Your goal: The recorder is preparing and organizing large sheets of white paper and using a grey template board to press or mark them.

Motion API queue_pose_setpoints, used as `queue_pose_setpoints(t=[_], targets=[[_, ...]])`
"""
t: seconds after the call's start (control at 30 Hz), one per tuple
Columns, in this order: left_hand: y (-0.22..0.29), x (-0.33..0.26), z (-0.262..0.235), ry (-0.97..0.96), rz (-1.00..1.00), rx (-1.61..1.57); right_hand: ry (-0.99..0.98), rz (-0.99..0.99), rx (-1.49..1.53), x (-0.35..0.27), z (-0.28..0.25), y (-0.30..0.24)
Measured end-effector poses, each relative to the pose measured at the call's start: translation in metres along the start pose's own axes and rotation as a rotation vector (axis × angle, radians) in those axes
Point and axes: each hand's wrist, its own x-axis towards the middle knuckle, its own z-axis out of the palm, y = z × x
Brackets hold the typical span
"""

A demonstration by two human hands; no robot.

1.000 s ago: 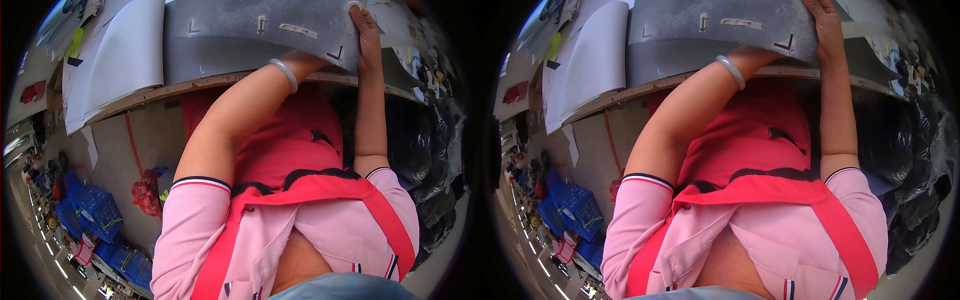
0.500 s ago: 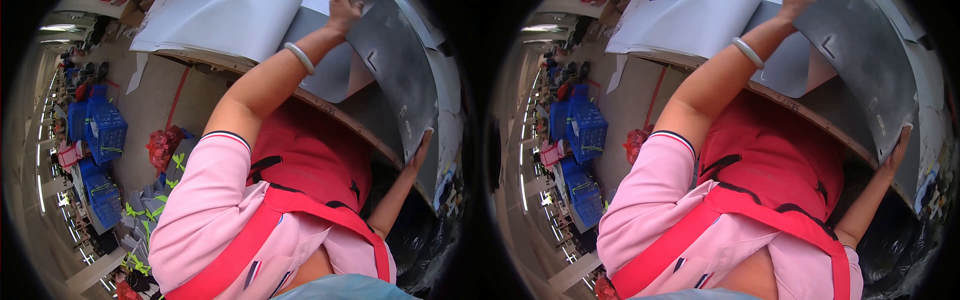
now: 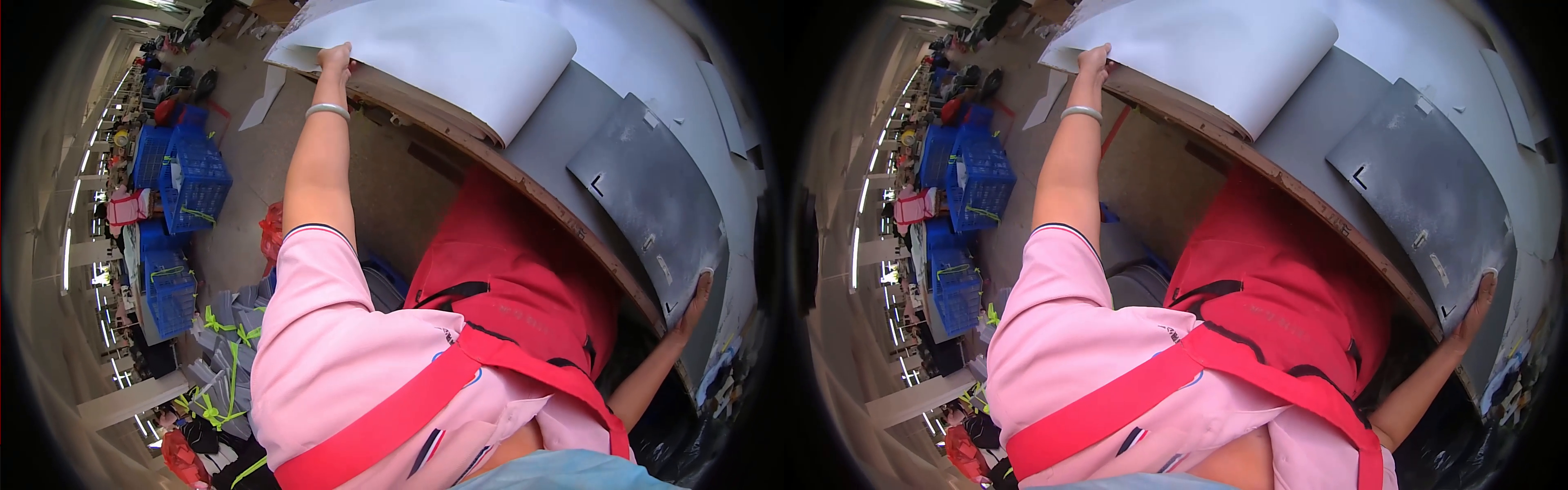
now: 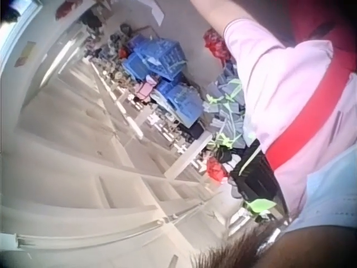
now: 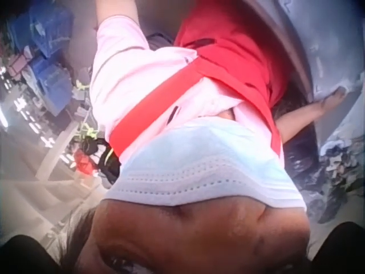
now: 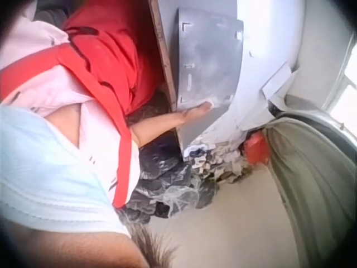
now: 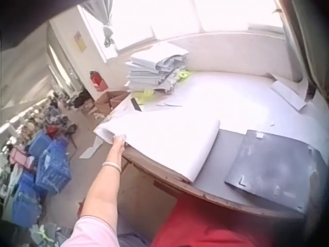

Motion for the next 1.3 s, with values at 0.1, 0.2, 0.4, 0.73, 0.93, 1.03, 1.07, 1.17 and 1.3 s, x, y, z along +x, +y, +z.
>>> queue_pose_setpoints(t=[0.1, 0.2, 0.4, 0.73, 0.93, 1.03, 1.07, 1.17, 1.3], targets=[[-0.014, -0.001, -0.004, -0.14, -0.342, -0.008, -0.005, -0.028, -0.07, 0.006, -0.024, 0.005], [-0.012, -0.018, 0.004, -0.135, -0.292, 0.146, 0.0, -0.021, -0.089, -0.005, -0.02, 0.0], [0.015, -0.052, -0.013, 0.029, 0.536, 0.621, -0.045, -0.053, -0.376, -0.004, 0.04, -0.022], [0.066, -0.357, 0.105, -1.116, 1.049, 0.374, -0.136, -0.125, -0.791, 0.045, 0.071, -0.02], [0.051, -0.361, 0.105, -1.176, 1.1, 0.518, -0.12, -0.161, -0.916, 0.019, 0.097, -0.034], [0.054, -0.359, 0.105, -1.259, 1.064, 0.496, -0.079, -0.094, -0.827, -0.003, 0.115, -0.044], [0.054, -0.359, 0.103, -1.266, 1.065, 0.496, -0.057, -0.104, -0.793, -0.006, 0.114, -0.043], [0.054, -0.359, 0.099, -1.273, 1.054, 0.484, -0.034, -0.114, -0.772, -0.01, 0.109, -0.039], [0.051, -0.36, 0.096, -1.235, 1.081, 0.446, -0.084, -0.1, -0.714, -0.01, 0.103, -0.037]])
